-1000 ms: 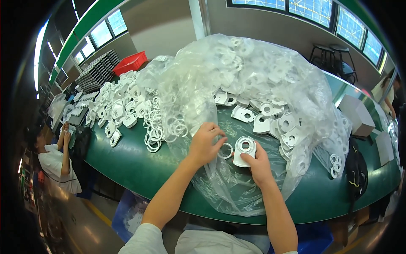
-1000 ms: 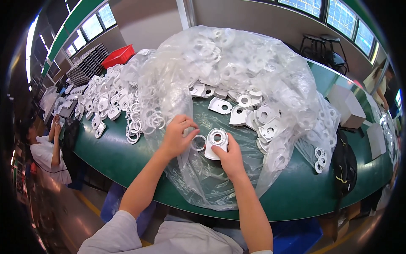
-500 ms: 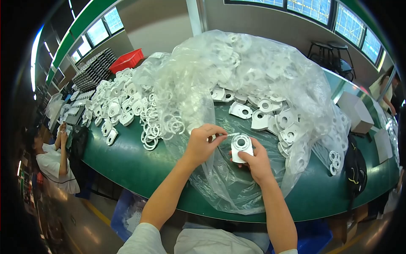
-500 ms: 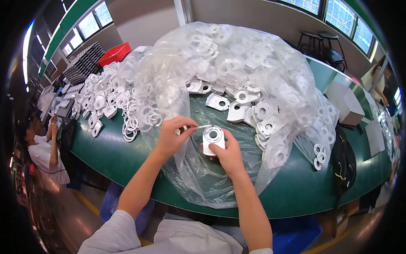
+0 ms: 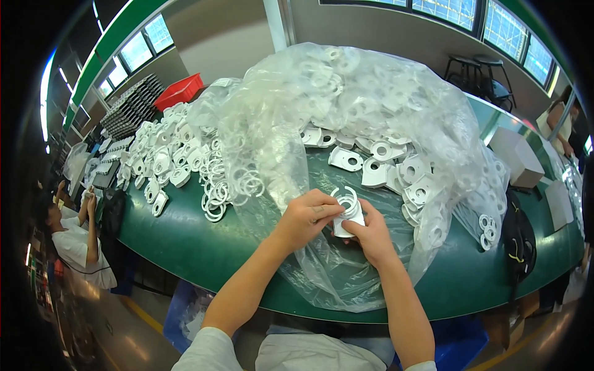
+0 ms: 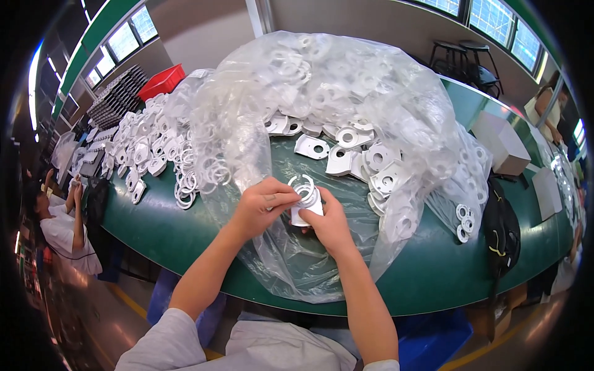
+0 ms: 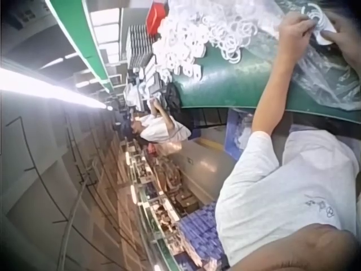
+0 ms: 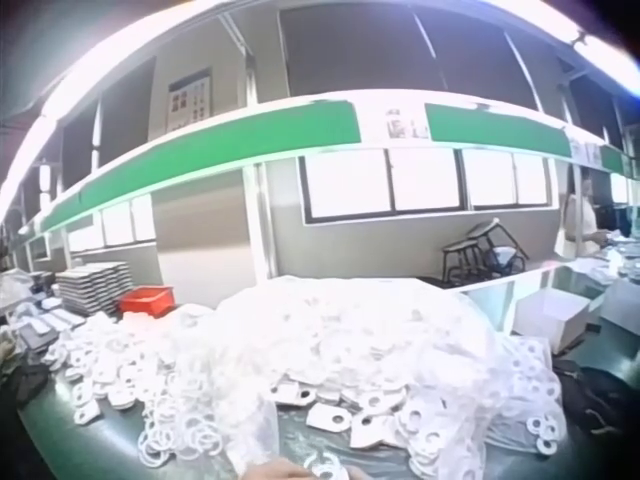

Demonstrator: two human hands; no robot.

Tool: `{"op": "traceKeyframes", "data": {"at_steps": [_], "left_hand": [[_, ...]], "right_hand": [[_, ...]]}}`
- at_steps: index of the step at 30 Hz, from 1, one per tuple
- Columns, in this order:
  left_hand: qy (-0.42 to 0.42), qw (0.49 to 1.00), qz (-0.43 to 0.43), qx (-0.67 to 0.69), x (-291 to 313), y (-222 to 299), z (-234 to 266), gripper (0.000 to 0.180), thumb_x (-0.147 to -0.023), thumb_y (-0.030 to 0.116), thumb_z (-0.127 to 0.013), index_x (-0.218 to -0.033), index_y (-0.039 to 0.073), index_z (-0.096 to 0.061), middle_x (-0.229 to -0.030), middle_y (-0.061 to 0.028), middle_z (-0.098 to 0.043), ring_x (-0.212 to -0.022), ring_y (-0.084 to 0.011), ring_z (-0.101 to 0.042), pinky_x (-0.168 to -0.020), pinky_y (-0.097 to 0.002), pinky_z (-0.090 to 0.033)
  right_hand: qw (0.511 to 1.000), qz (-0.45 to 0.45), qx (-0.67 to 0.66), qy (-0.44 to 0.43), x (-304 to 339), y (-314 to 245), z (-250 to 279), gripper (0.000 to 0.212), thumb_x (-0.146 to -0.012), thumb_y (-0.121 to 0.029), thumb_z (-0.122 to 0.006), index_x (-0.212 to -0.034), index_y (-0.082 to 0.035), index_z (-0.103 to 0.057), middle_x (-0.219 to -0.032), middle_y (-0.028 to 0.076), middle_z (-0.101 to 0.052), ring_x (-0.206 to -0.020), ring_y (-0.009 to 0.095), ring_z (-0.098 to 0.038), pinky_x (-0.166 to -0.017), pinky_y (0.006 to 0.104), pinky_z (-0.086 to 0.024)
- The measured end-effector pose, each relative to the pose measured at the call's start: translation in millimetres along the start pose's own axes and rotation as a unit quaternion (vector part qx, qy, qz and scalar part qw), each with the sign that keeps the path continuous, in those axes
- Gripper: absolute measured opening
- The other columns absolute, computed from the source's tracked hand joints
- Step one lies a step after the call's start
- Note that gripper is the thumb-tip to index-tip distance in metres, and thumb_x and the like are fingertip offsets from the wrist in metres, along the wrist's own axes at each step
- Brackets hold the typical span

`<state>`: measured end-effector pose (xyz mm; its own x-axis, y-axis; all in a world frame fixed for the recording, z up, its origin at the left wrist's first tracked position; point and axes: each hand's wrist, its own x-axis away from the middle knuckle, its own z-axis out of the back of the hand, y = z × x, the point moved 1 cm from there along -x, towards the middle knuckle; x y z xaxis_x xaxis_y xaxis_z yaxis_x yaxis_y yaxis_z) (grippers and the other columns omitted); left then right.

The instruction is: The worker is manually inspecting and assembling small white plastic ring components at a factory workbench.

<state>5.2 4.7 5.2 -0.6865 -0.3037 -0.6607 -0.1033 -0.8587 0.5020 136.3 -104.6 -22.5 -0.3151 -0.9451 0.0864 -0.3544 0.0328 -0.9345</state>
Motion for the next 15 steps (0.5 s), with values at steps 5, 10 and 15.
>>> {"op": "traceKeyframes", "data": {"at_steps": [5,10,15], "left_hand": [[-0.042,0.999,-0.016,-0.019,-1.7,0.6,-3.3,0.032,-0.062,-0.006,-0.07,-0.091,0.007,-0.071,-0.086,-0.0047,-0.065,-0.078,-0.0226,-0.058,-0.067,-0.0312,-0.05],[-0.04,0.999,-0.017,-0.031,-0.8,2.3,-2.4,0.032,-0.061,-0.006,-0.069,-0.091,0.007,-0.071,-0.086,-0.0048,-0.065,-0.078,-0.0228,-0.059,-0.068,-0.0316,-0.051],[-0.018,0.999,-0.017,-0.032,-2.3,3.9,-3.6,0.031,-0.062,-0.006,-0.069,-0.09,0.007,-0.071,-0.086,-0.0048,-0.066,-0.078,-0.0225,-0.059,-0.068,-0.0311,-0.051]], "right_hand": [[1.0,-0.004,-0.004,0.0,1.3,-2.0,0.7,0.049,-0.078,0.003,-0.058,-0.124,0.001,-0.043,-0.093,0.011,-0.064,-0.073,0.019,-0.067,-0.053,0.0231,-0.048],[1.0,-0.003,0.003,-0.008,0.0,0.3,-0.2,0.05,-0.077,0.003,-0.057,-0.125,0.001,-0.042,-0.094,0.011,-0.064,-0.073,0.019,-0.066,-0.053,0.0232,-0.048],[1.0,0.007,-0.018,-0.017,0.0,-0.6,0.8,0.053,-0.073,0.005,-0.051,-0.125,0.001,-0.042,-0.096,0.011,-0.063,-0.076,0.019,-0.066,-0.055,0.0247,-0.049]]}}
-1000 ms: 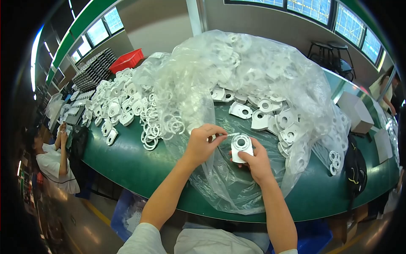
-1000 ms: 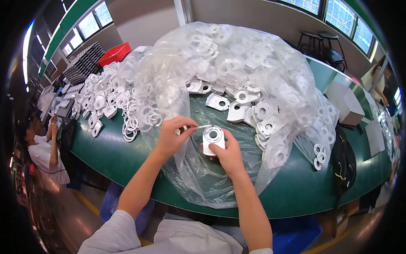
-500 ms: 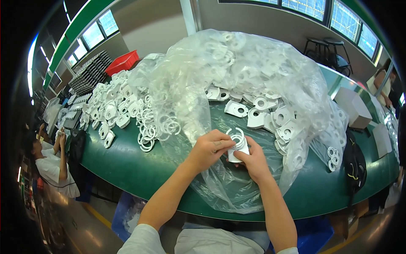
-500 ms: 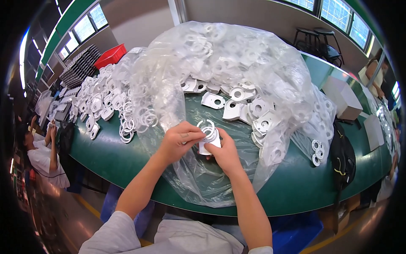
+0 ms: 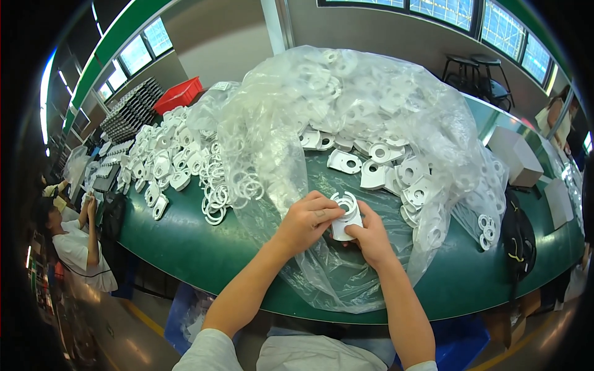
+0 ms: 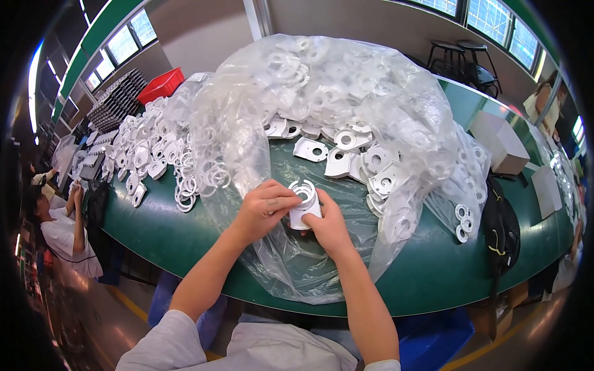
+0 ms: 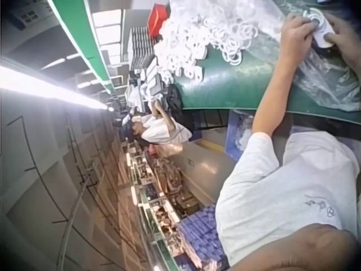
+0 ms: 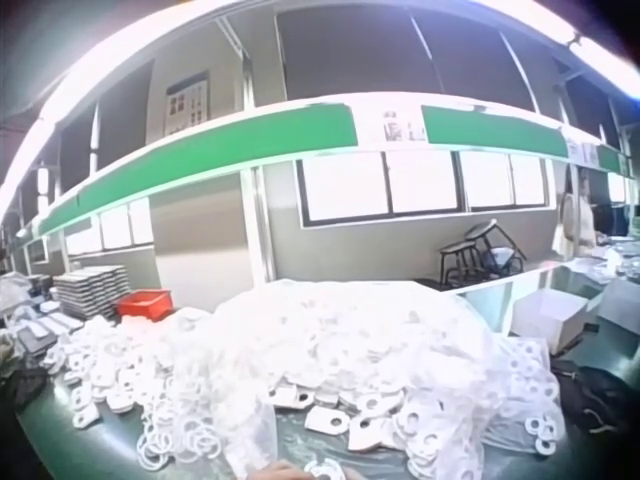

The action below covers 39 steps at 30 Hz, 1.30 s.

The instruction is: The worker is manually inspecting and assembling small white plastic ring components at a factory workbench.

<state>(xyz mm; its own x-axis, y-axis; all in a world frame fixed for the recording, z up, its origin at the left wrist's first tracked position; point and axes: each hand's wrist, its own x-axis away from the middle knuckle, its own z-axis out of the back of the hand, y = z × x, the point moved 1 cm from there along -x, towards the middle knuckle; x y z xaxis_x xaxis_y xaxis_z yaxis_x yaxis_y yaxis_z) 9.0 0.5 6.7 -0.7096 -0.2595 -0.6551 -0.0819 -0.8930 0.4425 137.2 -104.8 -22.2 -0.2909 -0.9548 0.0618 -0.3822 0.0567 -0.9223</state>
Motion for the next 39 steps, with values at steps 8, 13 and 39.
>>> {"op": "traceKeyframes", "data": {"at_steps": [8,13,39], "left_hand": [[0.004,1.0,-0.017,-0.003,0,3,4,0.03,-0.061,-0.005,-0.07,-0.089,0.008,-0.071,-0.085,-0.0036,-0.066,-0.08,-0.0224,-0.059,-0.066,-0.0309,-0.051],[-0.021,0.999,-0.037,-0.032,-1,9,1,0.031,-0.06,-0.001,-0.071,-0.089,0.009,-0.07,-0.087,-0.0019,-0.065,-0.082,-0.0231,-0.059,-0.065,-0.0314,-0.051],[-0.111,0.973,-0.083,-0.187,11,35,-17,0.018,-0.069,0.009,-0.06,-0.084,0.0,-0.062,-0.098,-0.0088,-0.055,-0.091,-0.0237,-0.055,-0.076,-0.0355,-0.049]], "right_hand": [[1.0,0.005,-0.007,0.001,2,-2,-2,0.053,-0.071,0.006,-0.048,-0.124,0.001,-0.043,-0.095,0.01,-0.062,-0.076,0.017,-0.063,-0.057,0.0257,-0.049],[1.0,0.01,-0.008,0.005,1,1,0,0.053,-0.07,0.006,-0.046,-0.122,0.001,-0.044,-0.093,0.009,-0.06,-0.074,0.016,-0.061,-0.058,0.0258,-0.049],[0.989,0.097,0.046,0.102,-1,19,12,0.037,-0.084,-0.003,-0.049,-0.121,-0.001,-0.049,-0.107,0.007,-0.059,-0.093,0.014,-0.059,-0.08,0.0264,-0.048]]}}
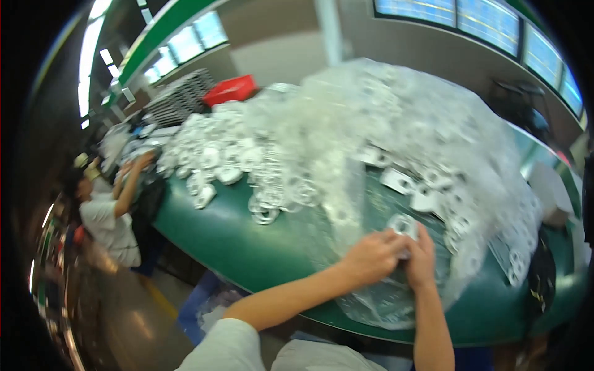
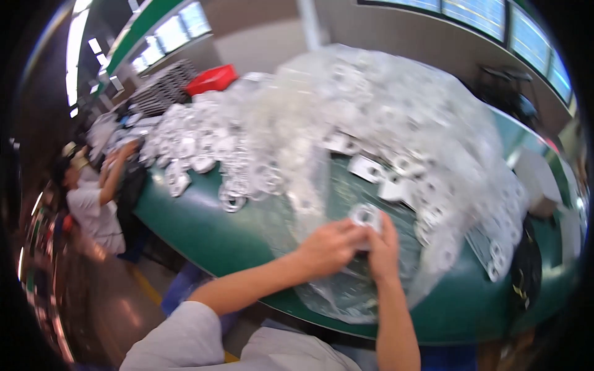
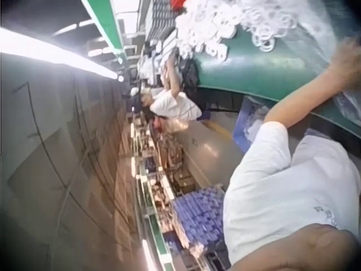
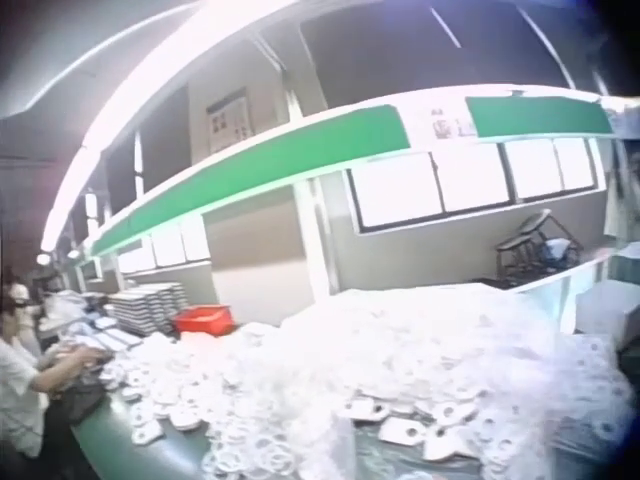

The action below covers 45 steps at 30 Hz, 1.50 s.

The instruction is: The worker is manually inspecting and assembling small white plastic ring components at a factory workbench.

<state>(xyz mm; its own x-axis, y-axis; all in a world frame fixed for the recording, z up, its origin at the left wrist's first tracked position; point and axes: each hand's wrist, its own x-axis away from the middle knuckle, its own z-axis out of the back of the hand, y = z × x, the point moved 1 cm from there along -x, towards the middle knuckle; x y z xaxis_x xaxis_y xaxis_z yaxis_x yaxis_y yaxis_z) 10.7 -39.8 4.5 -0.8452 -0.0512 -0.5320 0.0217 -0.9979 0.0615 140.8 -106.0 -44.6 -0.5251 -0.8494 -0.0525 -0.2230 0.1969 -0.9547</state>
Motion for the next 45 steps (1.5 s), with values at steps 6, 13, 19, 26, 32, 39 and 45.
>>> {"op": "traceKeyframes", "data": {"at_steps": [6,13,19,26,32,39,45], "left_hand": [[0.168,0.946,0.149,0.236,5,-24,-3,0.023,-0.074,0.002,-0.063,-0.097,-0.001,-0.064,-0.101,-0.0108,-0.058,-0.086,-0.0231,-0.059,-0.069,-0.0302,-0.05],[0.178,0.77,0.351,0.502,11,-52,-12,0.015,-0.085,0.007,-0.062,-0.097,0.0,-0.066,-0.076,-0.0024,-0.062,-0.066,-0.0061,-0.054,-0.058,-0.0212,-0.044],[0.122,0.745,0.369,0.542,5,-49,-8,0.016,-0.085,0.008,-0.065,-0.097,-0.002,-0.066,-0.079,-0.0031,-0.066,-0.066,-0.0058,-0.057,-0.058,-0.0197,-0.045],[0.123,0.735,0.378,0.549,8,-45,-8,0.014,-0.085,0.007,-0.064,-0.095,-0.003,-0.066,-0.077,-0.0046,-0.065,-0.062,-0.0071,-0.057,-0.056,-0.0208,-0.046],[0.112,0.744,0.373,0.543,8,-42,-9,0.014,-0.086,0.004,-0.061,-0.096,-0.005,-0.065,-0.077,-0.0071,-0.066,-0.061,-0.0096,-0.059,-0.057,-0.0221,-0.048],[0.112,0.732,0.353,0.572,5,-37,-5,0.015,-0.086,0.001,-0.06,-0.099,-0.006,-0.063,-0.082,-0.0087,-0.066,-0.067,-0.011,-0.061,-0.061,-0.0227,-0.049],[0.087,0.74,0.344,0.571,2,-39,-4,0.018,-0.086,0.0,-0.059,-0.103,-0.005,-0.062,-0.09,-0.0068,-0.066,-0.076,-0.0093,-0.06,-0.067,-0.0221,-0.048]], "right_hand": [[0.997,0.008,-0.072,-0.02,5,-12,-7,0.029,-0.092,-0.007,-0.048,-0.121,0.001,-0.048,-0.11,0.008,-0.058,-0.096,0.015,-0.058,-0.08,0.0258,-0.047],[0.996,0.0,0.025,-0.084,4,-15,-13,0.026,-0.092,-0.005,-0.049,-0.116,0.003,-0.052,-0.1,0.01,-0.063,-0.083,0.019,-0.065,-0.075,0.0283,-0.052],[0.995,0.026,0.043,-0.086,3,-18,-10,0.026,-0.092,-0.009,-0.049,-0.116,0.002,-0.051,-0.102,0.012,-0.063,-0.081,0.02,-0.066,-0.072,0.0264,-0.052],[0.993,-0.019,0.013,-0.117,7,-24,-17,0.021,-0.094,-0.009,-0.044,-0.112,0.002,-0.049,-0.097,0.013,-0.063,-0.077,0.018,-0.065,-0.047,0.0236,-0.049],[0.997,0.001,0.002,-0.078,10,-29,-21,0.021,-0.096,-0.016,-0.042,-0.105,0.0,-0.054,-0.083,0.009,-0.064,-0.061,0.01,-0.06,-0.044,0.0201,-0.043],[0.994,0.04,0.077,-0.06,8,-28,-16,0.032,-0.099,-0.027,-0.039,-0.095,-0.001,-0.059,-0.075,0.006,-0.064,-0.053,0.007,-0.057,-0.04,0.0183,-0.038],[0.999,0.031,0.022,-0.012,7,-30,-21,0.034,-0.099,-0.028,-0.039,-0.095,-0.001,-0.059,-0.075,0.007,-0.063,-0.054,0.008,-0.057,-0.038,0.0191,-0.037]]}}
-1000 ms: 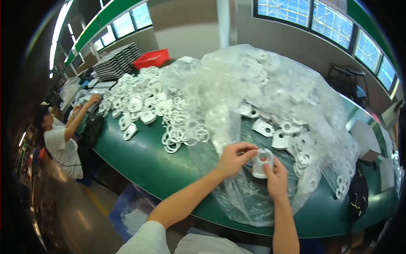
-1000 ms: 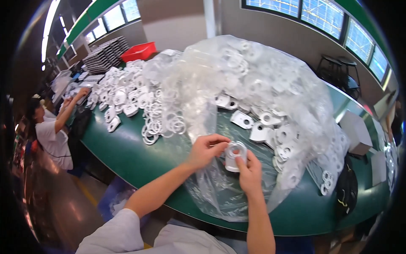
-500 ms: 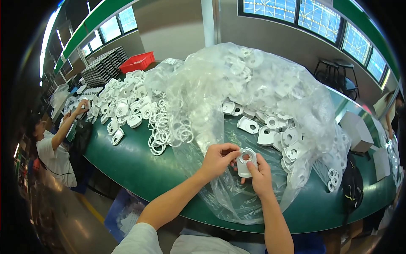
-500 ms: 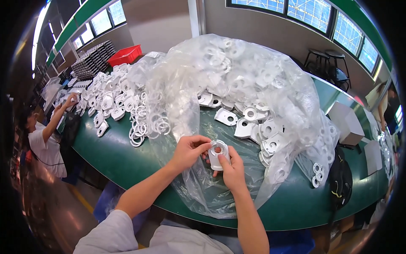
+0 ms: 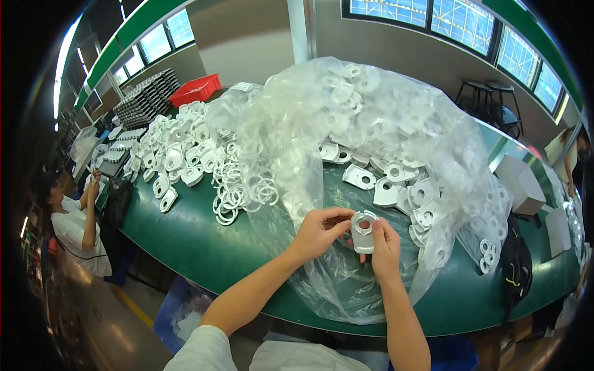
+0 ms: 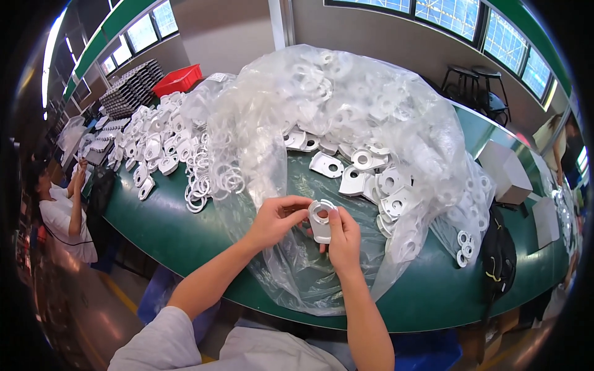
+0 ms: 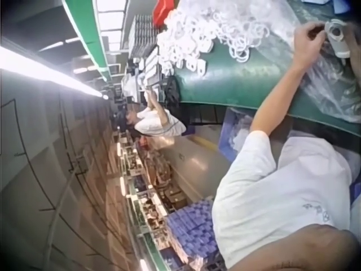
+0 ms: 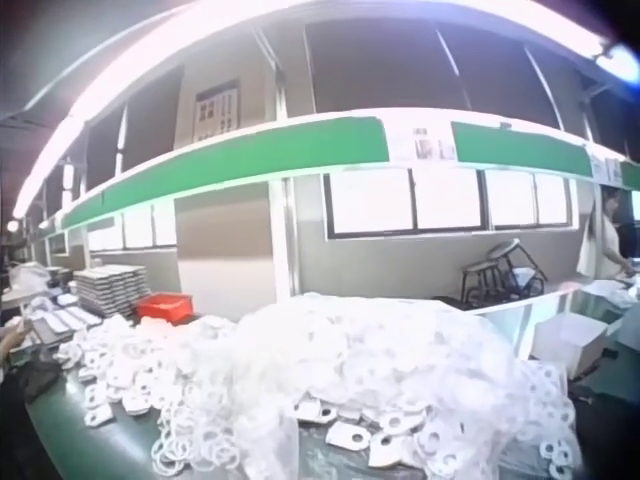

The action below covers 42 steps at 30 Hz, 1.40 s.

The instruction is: The worker is manually inspecting and assembling small white plastic ring components at a factory workbench.

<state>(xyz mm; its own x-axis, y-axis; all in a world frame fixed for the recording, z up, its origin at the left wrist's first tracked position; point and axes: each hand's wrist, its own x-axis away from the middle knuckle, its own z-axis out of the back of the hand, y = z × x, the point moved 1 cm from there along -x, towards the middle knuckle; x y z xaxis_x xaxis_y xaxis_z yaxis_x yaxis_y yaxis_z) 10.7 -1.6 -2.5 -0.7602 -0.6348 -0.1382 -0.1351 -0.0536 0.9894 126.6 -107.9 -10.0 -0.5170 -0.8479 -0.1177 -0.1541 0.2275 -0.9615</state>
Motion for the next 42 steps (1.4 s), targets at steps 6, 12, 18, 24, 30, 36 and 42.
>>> {"op": "traceKeyframes", "data": {"at_steps": [6,12,18,24,30,36,42], "left_hand": [[-0.009,1.0,0.003,0.009,3,-2,1,0.019,-0.085,0.0,-0.059,-0.104,-0.004,-0.061,-0.089,-0.0055,-0.065,-0.076,-0.0093,-0.06,-0.068,-0.0224,-0.048],[-0.018,0.996,-0.027,-0.078,-1,6,3,0.022,-0.085,0.0,-0.058,-0.107,-0.003,-0.061,-0.091,-0.0056,-0.064,-0.08,-0.0104,-0.059,-0.071,-0.0224,-0.048],[-0.02,0.992,-0.082,-0.096,0,15,5,0.023,-0.084,0.0,-0.059,-0.107,-0.001,-0.064,-0.094,-0.0071,-0.063,-0.087,-0.0123,-0.06,-0.074,-0.0233,-0.048],[-0.021,0.996,-0.057,-0.059,0,14,7,0.018,-0.083,0.0,-0.061,-0.101,-0.002,-0.067,-0.095,-0.0082,-0.064,-0.083,-0.013,-0.06,-0.074,-0.0248,-0.049],[-0.001,0.944,-0.175,-0.28,1,16,6,0.013,-0.077,0.002,-0.067,-0.09,0.001,-0.067,-0.074,-0.0093,-0.064,-0.066,-0.0173,-0.061,-0.061,-0.0271,-0.047],[0.025,0.907,-0.261,-0.33,5,17,1,0.008,-0.076,0.001,-0.067,-0.083,0.001,-0.065,-0.071,-0.01,-0.062,-0.063,-0.0195,-0.061,-0.056,-0.0293,-0.046],[0.026,0.95,-0.163,-0.265,7,20,-5,0.009,-0.077,0.0,-0.064,-0.086,-0.001,-0.064,-0.075,-0.0083,-0.063,-0.066,-0.0158,-0.061,-0.06,-0.0264,-0.048]], "right_hand": [[0.999,-0.007,0.031,-0.036,0,4,6,0.036,-0.099,-0.029,-0.038,-0.099,0.001,-0.058,-0.082,0.009,-0.064,-0.06,0.014,-0.063,-0.039,0.0199,-0.04],[0.998,-0.012,0.047,-0.043,-2,8,9,0.033,-0.099,-0.028,-0.041,-0.099,0.001,-0.058,-0.082,0.008,-0.064,-0.061,0.012,-0.063,-0.039,0.0195,-0.04],[0.994,0.0,0.097,-0.055,-1,1,6,0.029,-0.097,-0.025,-0.045,-0.096,0.0,-0.06,-0.082,0.007,-0.064,-0.06,0.009,-0.058,-0.044,0.0195,-0.04],[0.995,0.039,0.084,-0.046,1,3,4,0.027,-0.096,-0.023,-0.047,-0.093,-0.001,-0.061,-0.079,0.006,-0.063,-0.056,0.008,-0.053,-0.045,0.02,-0.04],[0.995,-0.025,0.082,-0.041,3,7,4,0.029,-0.095,-0.021,-0.048,-0.077,0.0,-0.057,-0.065,0.004,-0.056,-0.05,0.011,-0.056,-0.043,0.0225,-0.045],[0.995,-0.035,0.091,-0.027,4,10,2,0.032,-0.095,-0.023,-0.049,-0.074,0.0,-0.055,-0.063,0.003,-0.053,-0.05,0.01,-0.055,-0.04,0.0238,-0.043],[0.984,0.03,0.175,-0.02,1,20,10,0.031,-0.095,-0.022,-0.049,-0.074,0.0,-0.055,-0.062,0.0,-0.051,-0.052,0.006,-0.049,-0.044,0.0231,-0.038]]}}
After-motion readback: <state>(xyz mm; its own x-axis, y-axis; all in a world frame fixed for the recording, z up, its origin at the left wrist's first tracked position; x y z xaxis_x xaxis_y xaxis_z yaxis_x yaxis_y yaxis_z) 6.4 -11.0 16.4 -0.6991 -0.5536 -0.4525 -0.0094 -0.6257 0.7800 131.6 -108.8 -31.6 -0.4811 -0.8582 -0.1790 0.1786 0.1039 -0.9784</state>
